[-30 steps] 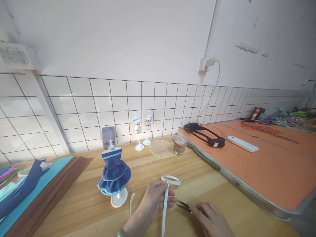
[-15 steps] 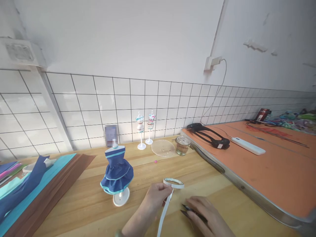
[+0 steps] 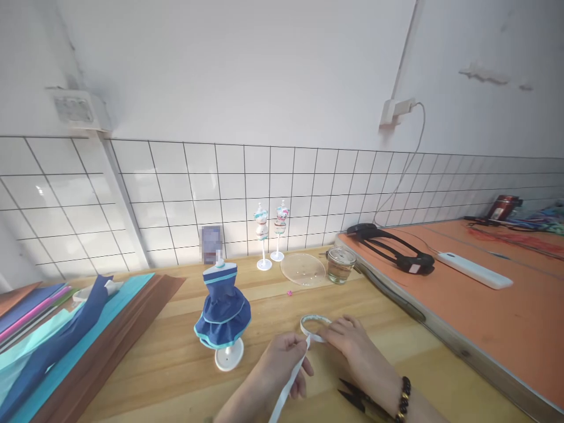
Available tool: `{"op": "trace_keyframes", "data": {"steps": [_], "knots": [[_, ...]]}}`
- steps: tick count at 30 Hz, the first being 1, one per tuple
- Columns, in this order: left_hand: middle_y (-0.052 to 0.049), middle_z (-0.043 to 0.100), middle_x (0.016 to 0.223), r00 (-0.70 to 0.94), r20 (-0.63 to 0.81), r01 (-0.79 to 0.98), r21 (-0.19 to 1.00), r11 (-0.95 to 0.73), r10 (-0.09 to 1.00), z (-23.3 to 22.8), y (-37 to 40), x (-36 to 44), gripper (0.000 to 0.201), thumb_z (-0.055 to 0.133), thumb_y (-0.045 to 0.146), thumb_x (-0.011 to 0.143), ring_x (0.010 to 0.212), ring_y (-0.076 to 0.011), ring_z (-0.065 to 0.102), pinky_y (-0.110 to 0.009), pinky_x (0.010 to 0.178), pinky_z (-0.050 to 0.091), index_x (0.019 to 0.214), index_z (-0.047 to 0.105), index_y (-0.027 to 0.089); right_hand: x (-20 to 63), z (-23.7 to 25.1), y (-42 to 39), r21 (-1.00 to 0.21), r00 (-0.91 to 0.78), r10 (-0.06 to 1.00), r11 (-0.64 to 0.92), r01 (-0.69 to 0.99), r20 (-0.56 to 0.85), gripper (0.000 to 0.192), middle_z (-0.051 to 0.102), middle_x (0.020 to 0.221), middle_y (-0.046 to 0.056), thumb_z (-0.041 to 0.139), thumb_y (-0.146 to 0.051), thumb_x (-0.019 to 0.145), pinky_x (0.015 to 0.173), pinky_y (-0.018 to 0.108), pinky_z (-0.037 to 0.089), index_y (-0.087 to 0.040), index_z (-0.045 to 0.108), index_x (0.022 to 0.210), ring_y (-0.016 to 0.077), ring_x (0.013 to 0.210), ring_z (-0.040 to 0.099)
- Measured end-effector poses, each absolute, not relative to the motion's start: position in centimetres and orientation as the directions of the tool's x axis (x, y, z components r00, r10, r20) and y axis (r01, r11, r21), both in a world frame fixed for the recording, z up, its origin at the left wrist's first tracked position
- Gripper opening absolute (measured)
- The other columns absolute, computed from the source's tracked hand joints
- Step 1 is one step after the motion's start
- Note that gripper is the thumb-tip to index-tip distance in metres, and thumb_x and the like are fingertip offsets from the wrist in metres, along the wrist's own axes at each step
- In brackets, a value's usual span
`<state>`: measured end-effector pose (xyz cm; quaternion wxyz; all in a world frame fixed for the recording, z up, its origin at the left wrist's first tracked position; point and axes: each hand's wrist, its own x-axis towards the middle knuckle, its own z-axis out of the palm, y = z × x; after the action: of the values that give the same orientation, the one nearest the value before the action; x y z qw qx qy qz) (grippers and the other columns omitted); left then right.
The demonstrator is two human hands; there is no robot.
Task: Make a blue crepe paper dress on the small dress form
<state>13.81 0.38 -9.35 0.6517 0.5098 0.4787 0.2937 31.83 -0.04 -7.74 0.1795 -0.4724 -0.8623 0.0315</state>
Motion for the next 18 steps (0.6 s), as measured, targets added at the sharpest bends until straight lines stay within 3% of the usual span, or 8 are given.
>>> {"op": "trace_keyframes", "data": {"steps": [5,11,18], "knots": [[0.009,0.043,0.039,0.291,-0.265,0.245,0.950,0.196,0.919,-10.1,1.2,12.0,0.047,0.039,0.061,0.077,0.027,-0.0067,0.025,-0.020,0.033,0.019,0.085,0.052,0.016,31.8,-8.9,1.7,-0.177,-0.474,0.822,0.542,0.822,0.316,0.024,0.066,0.083,0.002,0.046,-0.010,0.089,0.087,0.038,0.035,-0.025,0.064,0.088,0.0197,0.087,0.057],[0.005,0.044,0.049,0.208,-0.020,0.462,0.883,-0.080,0.978,-9.9,0.7,11.2,0.035,0.035,0.040,0.088,0.049,-0.0129,0.043,-0.024,0.050,0.027,0.067,0.054,0.019,31.7,-10.7,2.2,-0.200,-0.469,0.827,0.539,0.818,0.310,0.022,0.067,0.085,0.002,0.044,-0.017,0.092,0.090,0.040,0.034,-0.025,0.063,0.086,0.0195,0.088,0.058],[-0.002,0.060,0.063,0.247,0.129,0.637,0.725,-0.261,0.960,-8.8,-0.7,11.6,0.035,0.030,0.030,0.092,0.060,-0.0188,0.056,-0.027,0.056,0.030,0.077,0.060,0.021,32.2,-11.0,2.2,-0.226,-0.452,0.845,0.518,0.825,0.287,0.022,0.067,0.085,0.002,0.044,-0.018,0.093,0.089,0.040,0.035,-0.024,0.062,0.083,0.0201,0.089,0.059]]}}
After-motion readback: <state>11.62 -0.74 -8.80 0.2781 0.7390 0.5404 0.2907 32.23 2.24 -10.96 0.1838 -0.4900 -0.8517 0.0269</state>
